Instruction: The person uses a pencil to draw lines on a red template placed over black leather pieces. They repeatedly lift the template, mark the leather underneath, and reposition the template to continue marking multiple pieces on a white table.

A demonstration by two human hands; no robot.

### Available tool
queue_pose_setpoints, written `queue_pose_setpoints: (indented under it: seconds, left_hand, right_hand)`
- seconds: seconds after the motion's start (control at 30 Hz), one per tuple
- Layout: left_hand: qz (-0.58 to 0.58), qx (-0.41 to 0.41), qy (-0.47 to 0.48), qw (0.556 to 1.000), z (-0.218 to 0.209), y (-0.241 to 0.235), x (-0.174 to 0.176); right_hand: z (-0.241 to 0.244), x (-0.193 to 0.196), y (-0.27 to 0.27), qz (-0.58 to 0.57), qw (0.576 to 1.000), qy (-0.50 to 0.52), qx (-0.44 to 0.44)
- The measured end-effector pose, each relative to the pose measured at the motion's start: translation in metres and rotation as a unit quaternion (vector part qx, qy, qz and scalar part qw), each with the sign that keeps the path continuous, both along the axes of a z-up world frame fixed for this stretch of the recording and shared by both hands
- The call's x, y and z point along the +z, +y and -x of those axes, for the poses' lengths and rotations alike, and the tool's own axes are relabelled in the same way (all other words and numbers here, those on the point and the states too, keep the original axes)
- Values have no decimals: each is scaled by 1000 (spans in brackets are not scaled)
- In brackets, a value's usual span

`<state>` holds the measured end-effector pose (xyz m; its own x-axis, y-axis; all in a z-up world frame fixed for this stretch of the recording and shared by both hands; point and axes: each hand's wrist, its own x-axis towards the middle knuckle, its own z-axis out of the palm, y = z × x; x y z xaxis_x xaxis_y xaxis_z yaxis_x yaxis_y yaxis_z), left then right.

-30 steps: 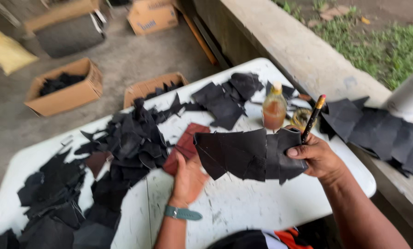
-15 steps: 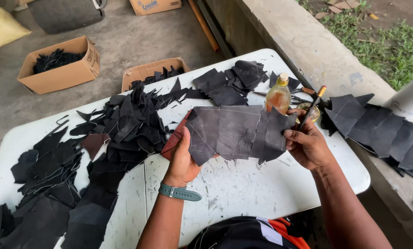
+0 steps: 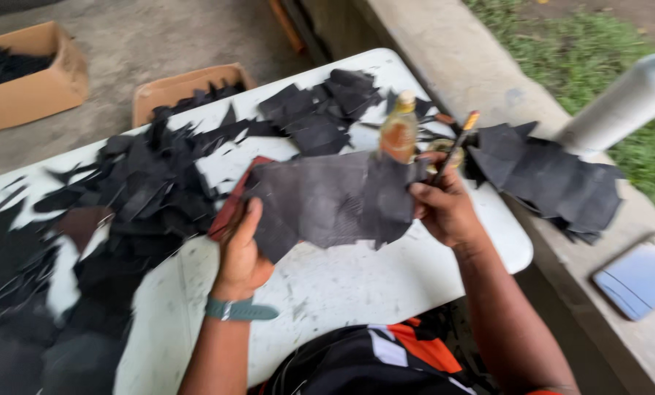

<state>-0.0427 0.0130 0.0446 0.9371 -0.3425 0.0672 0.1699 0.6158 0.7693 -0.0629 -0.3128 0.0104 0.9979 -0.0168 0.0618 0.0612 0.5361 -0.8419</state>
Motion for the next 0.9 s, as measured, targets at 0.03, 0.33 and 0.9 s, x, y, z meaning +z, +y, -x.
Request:
queue_pose_setpoints:
  seconds: [0.03, 0.33, 0.9]
  left_hand:
    - [-1, -8, -9, 1000, 1, -9, 5]
    - [-143, -62, -264, 952, 26, -7, 31]
    - [-610, 12, -197, 767, 94, 56, -66]
  right_hand:
    - [4, 6, 2, 52, 998, 8, -25]
    - [65, 49, -185, 146, 919, -166, -326]
    - [-105, 1, -81, 639, 739, 15, -211]
